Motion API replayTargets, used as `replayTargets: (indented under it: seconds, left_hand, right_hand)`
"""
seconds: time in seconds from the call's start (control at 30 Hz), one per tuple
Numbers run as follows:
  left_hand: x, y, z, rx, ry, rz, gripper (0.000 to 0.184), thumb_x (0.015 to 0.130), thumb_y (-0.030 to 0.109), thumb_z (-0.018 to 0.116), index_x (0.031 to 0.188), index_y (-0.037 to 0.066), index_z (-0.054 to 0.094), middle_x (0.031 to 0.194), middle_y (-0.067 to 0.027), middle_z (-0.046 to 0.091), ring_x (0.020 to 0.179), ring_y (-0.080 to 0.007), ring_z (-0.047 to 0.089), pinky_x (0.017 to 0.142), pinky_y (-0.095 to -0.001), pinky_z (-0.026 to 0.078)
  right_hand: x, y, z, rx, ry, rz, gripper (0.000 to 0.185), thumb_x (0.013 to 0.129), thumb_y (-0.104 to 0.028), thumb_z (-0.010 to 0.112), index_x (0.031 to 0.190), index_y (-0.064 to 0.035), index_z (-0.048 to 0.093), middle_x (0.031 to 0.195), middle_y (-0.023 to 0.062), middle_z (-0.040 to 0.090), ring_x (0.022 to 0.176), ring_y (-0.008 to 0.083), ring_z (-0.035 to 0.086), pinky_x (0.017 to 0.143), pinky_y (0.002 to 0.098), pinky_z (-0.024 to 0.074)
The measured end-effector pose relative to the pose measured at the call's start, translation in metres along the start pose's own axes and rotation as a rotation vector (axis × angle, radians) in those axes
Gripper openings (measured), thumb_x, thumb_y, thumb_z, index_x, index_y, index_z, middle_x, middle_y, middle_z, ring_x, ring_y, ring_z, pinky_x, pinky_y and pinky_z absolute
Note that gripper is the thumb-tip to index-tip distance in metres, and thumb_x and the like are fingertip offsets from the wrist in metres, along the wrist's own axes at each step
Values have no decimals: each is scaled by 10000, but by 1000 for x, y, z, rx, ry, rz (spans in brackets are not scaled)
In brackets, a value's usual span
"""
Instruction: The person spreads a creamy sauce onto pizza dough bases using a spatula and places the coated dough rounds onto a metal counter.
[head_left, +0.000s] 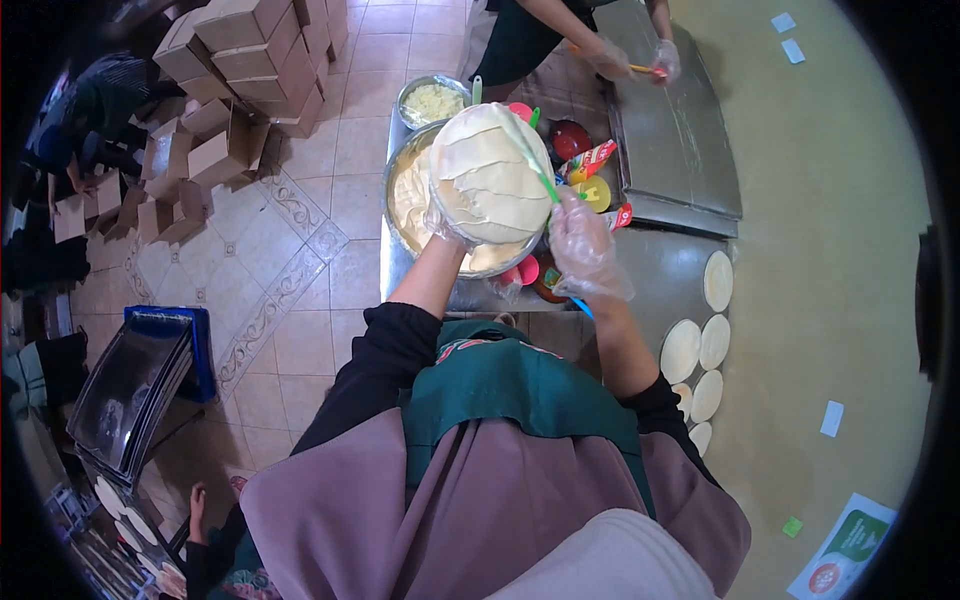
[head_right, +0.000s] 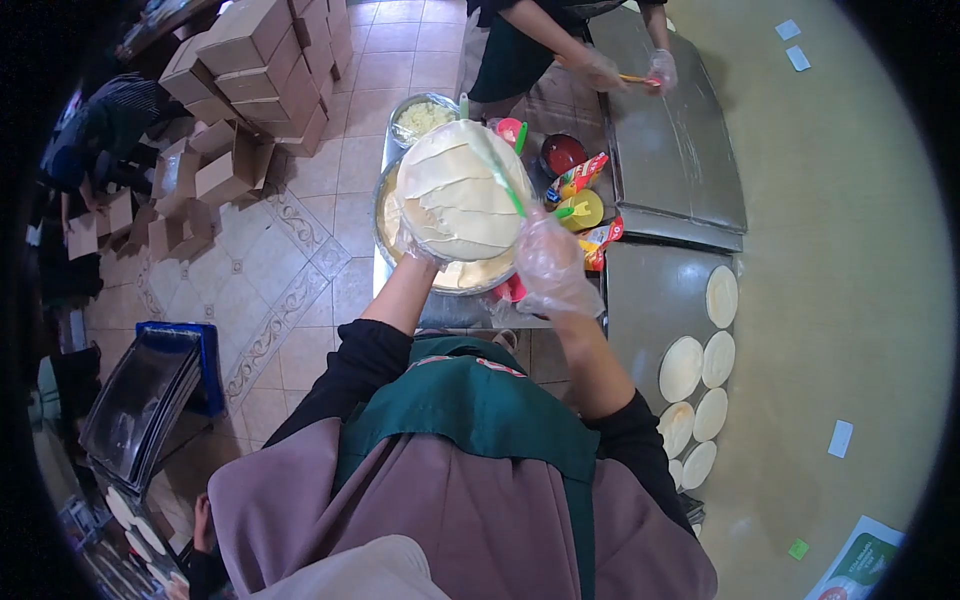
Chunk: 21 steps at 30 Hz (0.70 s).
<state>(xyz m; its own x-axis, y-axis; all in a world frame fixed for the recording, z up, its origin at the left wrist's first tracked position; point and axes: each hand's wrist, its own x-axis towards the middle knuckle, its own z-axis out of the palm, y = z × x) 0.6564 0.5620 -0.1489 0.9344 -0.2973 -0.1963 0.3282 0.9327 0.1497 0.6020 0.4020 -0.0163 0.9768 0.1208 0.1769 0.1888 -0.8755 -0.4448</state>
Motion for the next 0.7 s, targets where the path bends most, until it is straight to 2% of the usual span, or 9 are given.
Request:
replayTargets:
  seconds: [0.1,0.13,0.23,0.37,0.43,0.47,0.53,0.57,0.7]
  left_hand:
    - [-2,-1,-1,-8,-1,-12,648,941,559,290,1400,107,366,1372,-134,472,1219,-320,496,995,-487,442]
    - [4,1,0,-9,-2,-18,648,941,559,290,1400,107,366,1372,-134,472,1219,-320,496,995,-488,442]
    - [4,0,-2,-11,-9,-29,648,941,559,291,1399,107,368,1371,-134,473,1218,-320,497,994,-488,442]
    - [1,2,-4,-21,-17,-27,647,941,559,292,1398,107,370,1370,-134,474,1217,-321,498,993,-489,442]
    - [-3,4,-5,-29,-23,-22,647,941,559,292,1397,107,371,1369,-134,475,1216,-321,499,993,-489,442]
    - [-10,3,-6,-32,-27,-19,647,941,559,292,1397,107,372,1369,-134,475,1216,-321,499,993,-490,442]
    - [-6,3,-3,-37,-32,-20,647,940,559,292,1396,107,373,1368,-134,476,1215,-321,500,993,-490,442]
    - [-4,-1,-1,-38,-36,-22,647,940,559,293,1396,107,374,1368,-134,476,1215,-321,500,992,-490,442]
    - [-4,-1,-2,-47,-42,-29,646,940,559,293,1395,107,376,1367,-134,478,1213,-321,501,992,-491,442]
  right_hand:
    - [-13,-14,14,-46,14,-197,205,871,-85,545,1066,-24,567,836,208,602,669,379,610,565,452,495]
    - [-17,-20,11,-46,16,-191,205,871,-85,545,1066,-24,567,836,208,602,669,379,610,565,452,495]
    - [-21,-25,5,-14,-167,-312,188,869,-83,550,1048,-32,565,839,189,600,679,384,605,584,460,491]
    - [-17,-20,-10,109,-110,-307,198,897,-110,523,1074,-32,570,875,195,616,695,368,619,609,439,494]
    - [-8,-9,-18,131,2,-78,219,926,-136,487,1100,-34,574,887,212,630,717,366,628,637,420,490]
    - [-3,-4,-21,131,1,-83,219,926,-136,487,1100,-34,574,887,212,630,717,366,628,637,420,490]
    - [4,4,-26,78,-112,140,234,943,-149,463,1115,-38,576,868,226,634,734,377,628,651,414,485]
    - [3,11,-16,3,-3,33,220,930,-136,480,1100,-37,577,803,223,626,725,378,624,641,422,481]
    - [-6,-1,-6,8,-3,-133,210,920,-118,491,1088,-24,574,833,218,626,724,375,622,643,428,484]
